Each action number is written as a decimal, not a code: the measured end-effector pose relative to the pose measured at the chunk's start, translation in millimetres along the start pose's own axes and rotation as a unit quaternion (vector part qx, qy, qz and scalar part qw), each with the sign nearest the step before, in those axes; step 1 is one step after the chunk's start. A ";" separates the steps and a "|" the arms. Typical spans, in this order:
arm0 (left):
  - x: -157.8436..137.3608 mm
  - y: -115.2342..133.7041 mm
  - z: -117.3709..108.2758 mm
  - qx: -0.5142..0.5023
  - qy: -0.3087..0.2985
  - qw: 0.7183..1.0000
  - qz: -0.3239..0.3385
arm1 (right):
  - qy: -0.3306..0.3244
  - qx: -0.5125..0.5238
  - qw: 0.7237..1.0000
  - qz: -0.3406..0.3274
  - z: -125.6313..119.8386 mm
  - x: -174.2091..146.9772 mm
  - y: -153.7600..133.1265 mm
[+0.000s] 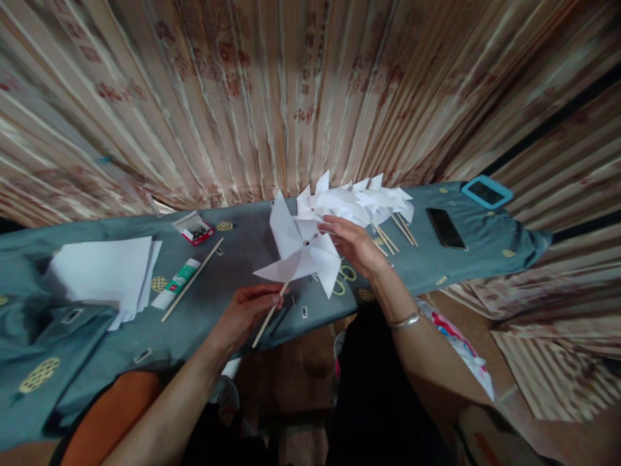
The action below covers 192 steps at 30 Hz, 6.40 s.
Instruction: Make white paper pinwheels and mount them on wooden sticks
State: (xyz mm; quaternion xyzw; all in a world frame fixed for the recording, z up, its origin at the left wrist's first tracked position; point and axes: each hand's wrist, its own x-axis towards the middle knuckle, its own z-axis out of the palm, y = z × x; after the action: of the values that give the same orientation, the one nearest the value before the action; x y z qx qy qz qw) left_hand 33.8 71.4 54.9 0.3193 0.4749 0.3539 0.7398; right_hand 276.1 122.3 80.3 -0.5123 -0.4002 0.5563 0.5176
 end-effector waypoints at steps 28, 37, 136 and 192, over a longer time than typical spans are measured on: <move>6.2 -11.0 -7.7 0.142 -0.032 0.989 0.007 | 0.073 -0.218 0.953 -0.198 -10.8 -26.5 -9.5; 3.7 -6.0 -5.7 0.201 -0.053 0.976 0.064 | 0.020 -0.205 0.955 -0.215 -14.7 -38.5 -8.7; 10.4 -9.5 0.4 -0.048 0.057 0.996 0.053 | 0.029 -0.056 0.996 -0.064 -15.6 -39.7 2.3; 15.7 -9.2 -0.8 -0.014 0.041 0.986 0.163 | -0.083 -0.337 0.920 -0.180 70.4 -53.9 13.9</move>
State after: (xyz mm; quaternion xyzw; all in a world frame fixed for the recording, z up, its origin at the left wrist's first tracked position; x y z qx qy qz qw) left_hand 39.8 79.5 39.7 0.3676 0.4416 0.4887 0.6565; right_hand 201.2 73.2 86.0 -0.5275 -0.6915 0.3261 0.3704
